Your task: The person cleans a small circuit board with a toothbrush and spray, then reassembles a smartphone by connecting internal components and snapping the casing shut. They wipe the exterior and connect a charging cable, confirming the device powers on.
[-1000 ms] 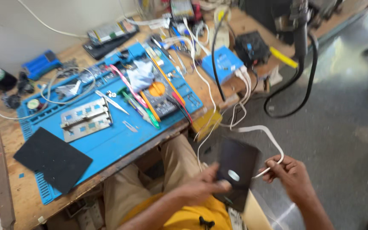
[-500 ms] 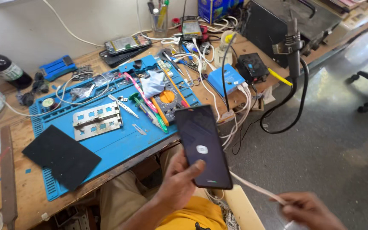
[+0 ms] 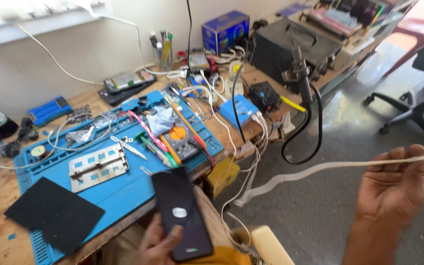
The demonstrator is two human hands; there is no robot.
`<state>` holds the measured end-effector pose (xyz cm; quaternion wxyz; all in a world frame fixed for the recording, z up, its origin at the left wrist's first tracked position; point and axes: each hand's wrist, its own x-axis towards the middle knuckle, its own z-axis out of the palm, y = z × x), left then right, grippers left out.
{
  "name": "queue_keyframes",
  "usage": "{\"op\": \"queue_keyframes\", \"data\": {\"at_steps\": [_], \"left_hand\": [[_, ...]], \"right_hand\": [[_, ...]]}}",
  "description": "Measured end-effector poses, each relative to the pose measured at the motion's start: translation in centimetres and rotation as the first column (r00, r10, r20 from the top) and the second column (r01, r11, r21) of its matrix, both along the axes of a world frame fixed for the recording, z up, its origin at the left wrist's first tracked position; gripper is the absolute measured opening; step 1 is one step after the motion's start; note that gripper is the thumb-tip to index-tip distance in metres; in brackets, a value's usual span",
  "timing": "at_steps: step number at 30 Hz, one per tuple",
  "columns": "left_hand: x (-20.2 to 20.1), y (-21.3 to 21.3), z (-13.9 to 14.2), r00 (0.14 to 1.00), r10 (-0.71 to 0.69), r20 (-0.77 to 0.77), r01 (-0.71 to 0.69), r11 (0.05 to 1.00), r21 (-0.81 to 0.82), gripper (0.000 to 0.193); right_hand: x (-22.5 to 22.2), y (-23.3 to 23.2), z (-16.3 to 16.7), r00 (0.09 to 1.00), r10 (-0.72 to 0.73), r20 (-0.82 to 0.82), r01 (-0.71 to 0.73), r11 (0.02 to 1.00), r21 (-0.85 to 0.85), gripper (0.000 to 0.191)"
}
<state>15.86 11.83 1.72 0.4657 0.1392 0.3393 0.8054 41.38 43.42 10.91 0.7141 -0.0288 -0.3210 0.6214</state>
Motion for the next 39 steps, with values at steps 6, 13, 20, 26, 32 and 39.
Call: {"op": "queue_keyframes", "data": {"at_steps": [6, 13, 20, 26, 32, 39], "left_hand": [[-3.8, -2.0, 2.4, 0.842, 0.475, 0.258, -0.513, 0.852, 0.104, 0.041], [-5.1, -2.2, 2.5, 0.821, 0.467, 0.33, -0.546, 0.811, 0.211, 0.04], [-5.5, -2.6, 1.9, 0.809, 0.455, 0.372, -0.559, 0.791, 0.249, 0.043], [-5.4, -2.9, 1.6, 0.795, 0.507, 0.333, -0.591, 0.77, 0.24, 0.047], [-5.2, -3.1, 1.6, 0.807, 0.523, 0.276, -0.586, 0.767, 0.262, 0.049], [-4.9, -2.7, 0.9, 0.778, 0.591, 0.211, -0.628, 0.727, 0.279, 0.046]], "right_hand": [[-11.6, -10.0, -2.2, 0.739, 0.279, 0.614, -0.427, 0.898, 0.106, 0.02], [-18.8, -19.4, -4.7, 0.387, 0.373, 0.843, -0.711, 0.703, 0.015, 0.021], [-21.6, -20.7, -5.5, 0.327, 0.369, 0.87, -0.737, 0.676, -0.01, 0.021], [-21.8, -20.8, -6.6, 0.358, 0.36, 0.861, -0.737, 0.676, 0.024, 0.021], [-21.7, -20.9, -6.2, 0.364, 0.327, 0.872, -0.727, 0.686, 0.046, 0.02], [-21.5, -20.8, -5.6, 0.298, 0.238, 0.925, -0.724, 0.687, 0.056, 0.02]]}}
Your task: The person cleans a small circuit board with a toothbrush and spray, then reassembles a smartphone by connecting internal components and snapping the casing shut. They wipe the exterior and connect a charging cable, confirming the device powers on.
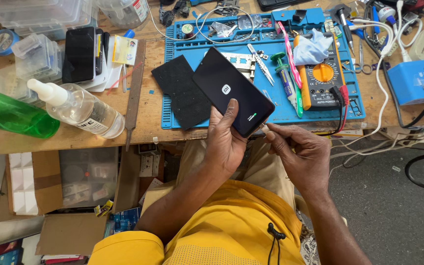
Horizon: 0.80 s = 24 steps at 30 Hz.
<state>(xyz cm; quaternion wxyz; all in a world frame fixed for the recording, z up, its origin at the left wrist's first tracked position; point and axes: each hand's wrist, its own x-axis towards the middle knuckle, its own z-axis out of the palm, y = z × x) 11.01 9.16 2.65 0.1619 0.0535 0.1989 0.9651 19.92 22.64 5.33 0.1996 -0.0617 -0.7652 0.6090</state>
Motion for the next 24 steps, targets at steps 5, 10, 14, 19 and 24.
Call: {"op": "queue_keyframes", "data": {"at_steps": [5, 10, 14, 19, 24], "left_hand": [[0.3, 0.4, -0.8, 0.993, 0.07, -0.096, -0.073, 0.997, -0.032, 0.058], [0.6, 0.7, -1.4, 0.993, 0.073, -0.097, -0.082, 0.993, -0.083, 0.067], [-0.3, 0.1, -1.0, 0.998, 0.007, -0.056, -0.016, 0.988, -0.151, 0.067], [-2.0, -1.6, -0.3, 0.975, -0.182, -0.128, 0.151, 0.964, -0.218, 0.054], [-1.5, -1.9, -1.1, 0.925, -0.319, -0.204, 0.203, 0.873, -0.443, 0.051]], "right_hand": [[-0.2, 0.0, -0.3, 0.999, -0.03, 0.042, 0.032, 0.999, -0.042, 0.019], [-0.4, -0.5, -1.5, 0.998, -0.055, 0.03, 0.058, 0.993, -0.1, 0.018], [-0.6, -0.4, -2.1, 0.997, -0.011, 0.07, 0.023, 0.985, -0.174, 0.026], [-1.5, 0.6, -2.5, 0.998, 0.026, 0.057, -0.012, 0.971, -0.239, 0.045], [-2.5, 0.5, -5.2, 0.986, 0.165, -0.027, -0.159, 0.87, -0.466, 0.033]]}}
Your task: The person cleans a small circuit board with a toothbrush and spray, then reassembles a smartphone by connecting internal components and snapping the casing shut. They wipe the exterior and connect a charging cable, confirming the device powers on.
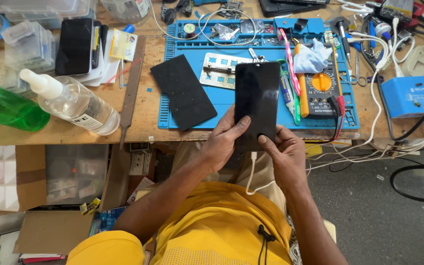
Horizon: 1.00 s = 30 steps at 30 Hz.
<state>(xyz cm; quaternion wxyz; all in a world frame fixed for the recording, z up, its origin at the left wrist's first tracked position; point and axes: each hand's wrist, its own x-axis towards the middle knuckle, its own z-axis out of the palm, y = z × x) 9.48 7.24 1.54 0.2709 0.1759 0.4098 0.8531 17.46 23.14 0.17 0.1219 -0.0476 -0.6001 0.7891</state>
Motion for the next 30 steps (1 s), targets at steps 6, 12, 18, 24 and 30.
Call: {"op": "queue_keyframes", "data": {"at_steps": [6, 12, 18, 24, 30], "left_hand": [[0.2, -1.8, -1.3, 0.939, -0.058, -0.34, -0.105, 0.891, -0.442, 0.042], [1.9, -3.3, -1.9, 0.881, 0.061, -0.47, -0.276, 0.872, -0.405, 0.027], [2.9, -4.5, -1.3, 0.891, 0.084, -0.445, -0.268, 0.891, -0.367, 0.028], [1.1, -5.5, 0.2, 0.91, 0.052, -0.412, -0.218, 0.904, -0.368, 0.048], [-3.7, -5.1, 0.1, 0.906, 0.068, -0.418, -0.184, 0.952, -0.244, 0.039]], "right_hand": [[0.2, 0.7, -2.5, 0.997, -0.078, -0.016, 0.076, 0.994, -0.081, 0.028], [0.6, 0.7, -2.4, 0.998, -0.024, -0.052, 0.024, 1.0, 0.011, 0.023], [0.8, -0.1, -1.9, 1.0, -0.011, -0.019, 0.012, 0.998, 0.059, 0.027], [-1.0, -0.2, -0.7, 0.999, -0.011, -0.04, 0.013, 0.999, 0.051, 0.021], [-5.2, -0.2, 1.3, 0.998, 0.045, -0.04, -0.04, 0.993, 0.111, 0.025]]}}
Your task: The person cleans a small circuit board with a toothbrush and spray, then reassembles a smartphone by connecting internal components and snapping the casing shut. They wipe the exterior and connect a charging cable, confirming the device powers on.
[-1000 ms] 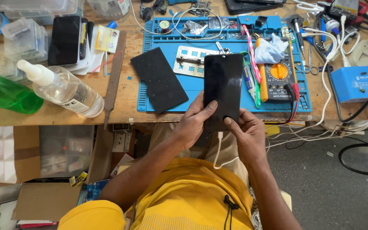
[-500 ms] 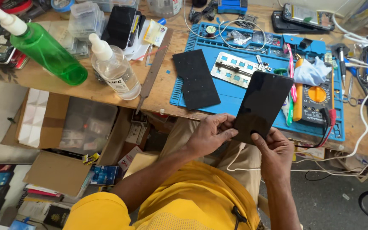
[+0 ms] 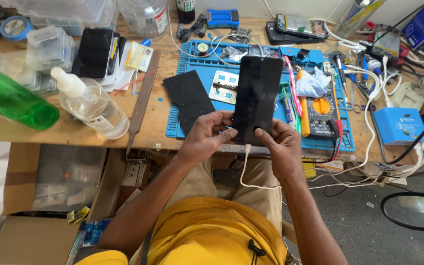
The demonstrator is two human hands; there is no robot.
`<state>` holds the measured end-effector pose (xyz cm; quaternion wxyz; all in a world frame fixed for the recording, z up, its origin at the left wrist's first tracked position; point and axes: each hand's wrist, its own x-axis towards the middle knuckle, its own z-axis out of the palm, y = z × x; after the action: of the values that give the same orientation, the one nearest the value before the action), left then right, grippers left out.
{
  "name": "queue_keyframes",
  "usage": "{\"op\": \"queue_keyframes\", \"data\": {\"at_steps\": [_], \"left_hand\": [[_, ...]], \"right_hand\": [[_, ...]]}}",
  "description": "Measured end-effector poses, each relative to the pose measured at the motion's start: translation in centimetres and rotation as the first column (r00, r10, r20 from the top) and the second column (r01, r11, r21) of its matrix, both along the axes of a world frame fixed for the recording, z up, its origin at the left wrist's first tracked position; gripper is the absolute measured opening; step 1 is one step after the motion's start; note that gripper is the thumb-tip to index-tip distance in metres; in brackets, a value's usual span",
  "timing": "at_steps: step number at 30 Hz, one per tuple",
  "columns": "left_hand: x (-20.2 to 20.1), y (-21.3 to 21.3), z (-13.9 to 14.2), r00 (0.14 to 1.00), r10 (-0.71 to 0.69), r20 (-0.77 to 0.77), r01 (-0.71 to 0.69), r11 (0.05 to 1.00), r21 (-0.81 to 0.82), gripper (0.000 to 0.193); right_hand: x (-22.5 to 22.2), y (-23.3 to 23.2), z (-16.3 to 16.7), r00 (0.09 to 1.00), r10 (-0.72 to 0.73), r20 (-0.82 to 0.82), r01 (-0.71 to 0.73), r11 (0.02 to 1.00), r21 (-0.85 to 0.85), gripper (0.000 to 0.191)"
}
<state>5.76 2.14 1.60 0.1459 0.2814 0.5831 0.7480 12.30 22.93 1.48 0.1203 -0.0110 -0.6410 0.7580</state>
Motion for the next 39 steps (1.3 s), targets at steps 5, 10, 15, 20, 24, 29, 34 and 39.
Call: {"op": "queue_keyframes", "data": {"at_steps": [5, 10, 15, 20, 24, 29, 34, 39], "left_hand": [[-2.1, -0.2, -0.6, 0.997, 0.023, 0.073, -0.022, 1.0, -0.021, 0.034], [-2.2, -0.6, -0.4, 0.996, 0.042, 0.081, -0.038, 0.998, -0.051, 0.032], [-1.9, -0.8, 0.1, 0.995, 0.056, 0.076, -0.048, 0.993, -0.111, 0.033], [-1.9, -0.9, 0.7, 0.994, 0.076, 0.078, -0.063, 0.986, -0.152, 0.037], [-1.8, -0.8, 0.9, 0.992, 0.089, 0.092, -0.071, 0.981, -0.181, 0.037], [-1.7, -0.7, 0.8, 0.99, 0.082, 0.119, -0.065, 0.988, -0.141, 0.036], [-1.7, -0.6, 0.8, 0.989, 0.081, 0.126, -0.063, 0.989, -0.135, 0.036], [-1.7, -0.6, 1.2, 0.989, 0.086, 0.123, -0.067, 0.986, -0.15, 0.036]], "right_hand": [[-2.1, 0.0, 0.4, 0.998, 0.067, -0.018, -0.067, 0.998, 0.022, 0.035], [-2.5, -0.6, -0.4, 0.999, 0.033, 0.034, -0.033, 0.999, 0.007, 0.037], [-2.3, -0.7, -0.7, 0.998, 0.007, 0.057, -0.008, 1.0, 0.027, 0.04], [-2.1, -0.6, -0.6, 0.998, 0.013, 0.061, -0.016, 0.999, 0.042, 0.043], [-2.1, -0.6, -0.4, 0.996, 0.027, 0.09, -0.03, 0.999, 0.031, 0.044], [-2.1, -0.4, -0.2, 0.994, 0.039, 0.102, -0.043, 0.998, 0.045, 0.044], [-2.0, -0.3, -0.1, 0.992, 0.051, 0.111, -0.057, 0.997, 0.05, 0.045], [-2.1, -0.4, 0.0, 0.992, 0.025, 0.127, -0.034, 0.997, 0.067, 0.047]]}}
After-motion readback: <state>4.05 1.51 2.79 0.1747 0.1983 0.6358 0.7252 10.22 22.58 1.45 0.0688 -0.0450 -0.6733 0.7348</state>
